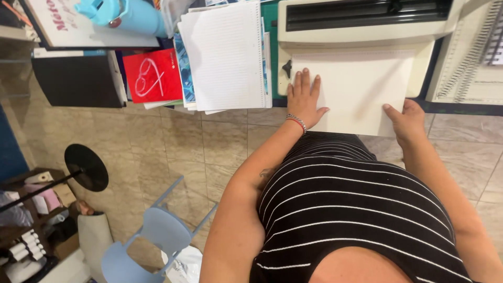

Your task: The person operates a manual paper binding machine to bind several sheets of paper. They feed a stack of lined paper into the machine, then process a sheet with a printed pattern, and finally bind a pink sheet featuring a cartoon character. The person also handles and stacks various other printed sheets and cards on the table.

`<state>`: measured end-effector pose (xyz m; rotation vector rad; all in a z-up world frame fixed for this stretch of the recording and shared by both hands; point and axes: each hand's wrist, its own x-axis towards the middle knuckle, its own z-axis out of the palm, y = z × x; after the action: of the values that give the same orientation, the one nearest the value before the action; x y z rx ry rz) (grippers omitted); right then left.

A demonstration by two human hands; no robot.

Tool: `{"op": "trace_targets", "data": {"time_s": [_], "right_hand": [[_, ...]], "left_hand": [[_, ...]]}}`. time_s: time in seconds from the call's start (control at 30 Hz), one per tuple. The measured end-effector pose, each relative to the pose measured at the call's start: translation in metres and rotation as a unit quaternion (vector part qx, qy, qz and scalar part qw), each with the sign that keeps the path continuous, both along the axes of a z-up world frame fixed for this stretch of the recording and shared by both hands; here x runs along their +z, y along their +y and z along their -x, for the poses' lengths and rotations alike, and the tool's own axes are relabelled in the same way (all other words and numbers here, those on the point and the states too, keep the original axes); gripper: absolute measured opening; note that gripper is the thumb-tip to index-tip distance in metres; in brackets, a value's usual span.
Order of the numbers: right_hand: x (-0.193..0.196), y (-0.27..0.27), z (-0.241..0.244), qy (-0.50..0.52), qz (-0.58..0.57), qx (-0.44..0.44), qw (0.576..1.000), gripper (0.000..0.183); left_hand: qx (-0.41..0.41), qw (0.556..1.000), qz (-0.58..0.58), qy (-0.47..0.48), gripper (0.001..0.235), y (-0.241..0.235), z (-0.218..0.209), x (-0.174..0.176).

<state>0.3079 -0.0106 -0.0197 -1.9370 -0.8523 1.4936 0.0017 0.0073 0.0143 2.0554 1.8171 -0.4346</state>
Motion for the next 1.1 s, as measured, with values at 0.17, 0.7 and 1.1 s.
{"op": "trace_targets", "data": {"time_s": [0.17, 0.7, 1.1], "right_hand": [[0.022, 0.005, 0.008, -0.003, 0.031, -0.001, 0.999, 0.032], [0.027, 0.008, -0.002, -0.001, 0.023, 0.010, 1.000, 0.024], [0.030, 0.010, 0.005, 0.015, 0.028, 0.000, 1.000, 0.021]], "left_hand": [[0.004, 1.000, 0.004, -0.002, 0.108, 0.000, -0.002, -0.003], [-0.002, 0.999, 0.032, 0.003, 0.106, 0.007, -0.012, 0.017], [0.000, 1.000, 0.027, 0.003, 0.106, 0.004, -0.007, 0.013]]}}
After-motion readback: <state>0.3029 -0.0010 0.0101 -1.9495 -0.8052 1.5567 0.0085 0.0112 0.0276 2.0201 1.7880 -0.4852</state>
